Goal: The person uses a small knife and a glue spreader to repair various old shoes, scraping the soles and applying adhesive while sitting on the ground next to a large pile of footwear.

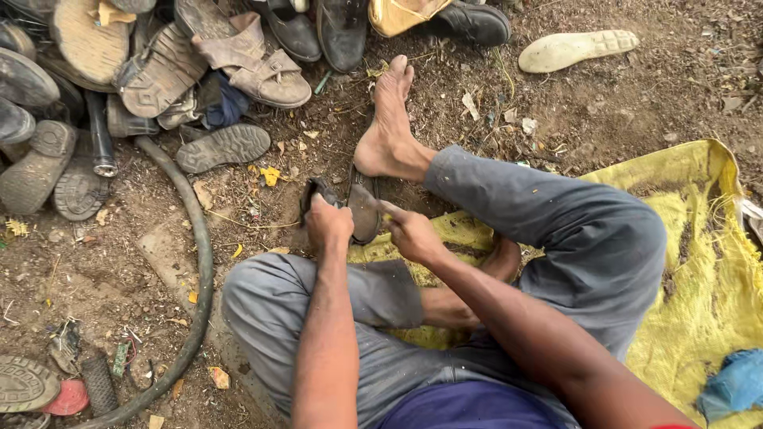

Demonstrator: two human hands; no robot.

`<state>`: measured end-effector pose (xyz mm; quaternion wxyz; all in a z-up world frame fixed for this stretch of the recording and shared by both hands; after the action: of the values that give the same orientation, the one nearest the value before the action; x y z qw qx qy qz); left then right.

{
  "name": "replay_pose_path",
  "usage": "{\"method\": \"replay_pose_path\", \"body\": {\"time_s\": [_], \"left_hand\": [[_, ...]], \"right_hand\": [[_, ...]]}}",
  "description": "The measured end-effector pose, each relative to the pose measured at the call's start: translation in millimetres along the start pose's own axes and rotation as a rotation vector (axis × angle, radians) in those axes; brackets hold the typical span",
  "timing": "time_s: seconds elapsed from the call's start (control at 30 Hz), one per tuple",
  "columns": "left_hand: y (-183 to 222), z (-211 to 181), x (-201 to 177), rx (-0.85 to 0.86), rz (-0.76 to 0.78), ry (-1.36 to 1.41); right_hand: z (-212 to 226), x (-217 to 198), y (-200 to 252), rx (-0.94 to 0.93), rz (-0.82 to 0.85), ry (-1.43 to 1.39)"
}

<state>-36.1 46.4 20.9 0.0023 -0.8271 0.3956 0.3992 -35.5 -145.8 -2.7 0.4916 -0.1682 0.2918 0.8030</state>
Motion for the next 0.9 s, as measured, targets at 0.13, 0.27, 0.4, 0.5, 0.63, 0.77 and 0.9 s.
{"method": "replay_pose_path", "body": {"time_s": [0.13,0.27,0.4,0.5,0.63,0.77,0.9], "left_hand": [[7.0,2.3,0.8,-0.006,-0.012,0.051],[5.9,8.8,5.0,0.091,-0.092,0.086],[-0.8,16.1,3.7,-0.005,-0.125,0.25],[4.8,17.5,-9.5,0.034,-0.221,0.21],[22.5,13.1,-17.8,0.019,-0.302,0.278],[59.0,8.9,-11.4,0.232,-0.344,0.376],[73.2,11.4,-14.0,0.24,-0.289,0.397]], "right_hand": [[21.6,27.6,-50.6,-0.224,-0.023,0.322],[20.0,51.0,-65.3,-0.129,-0.023,0.255],[14.5,52.5,-24.1,-0.101,0.184,0.57],[21.7,40.8,11.0,-0.196,0.122,0.498],[9.3,22.9,23.0,-0.275,0.061,0.568],[-17.5,11.6,11.2,-0.375,0.014,0.39],[-9.3,34.3,-55.5,-0.632,0.016,0.121]]}}
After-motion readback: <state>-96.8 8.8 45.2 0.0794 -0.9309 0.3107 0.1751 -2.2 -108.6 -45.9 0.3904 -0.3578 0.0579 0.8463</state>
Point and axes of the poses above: each hand's wrist, its own y-axis away from the middle knuckle, its own x-axis out of the palm, z = x × y, the point moved 2 cm from there along -y, towards the middle knuckle, and after that the axes turned 11 degrees about y, right-handed, at the moved point
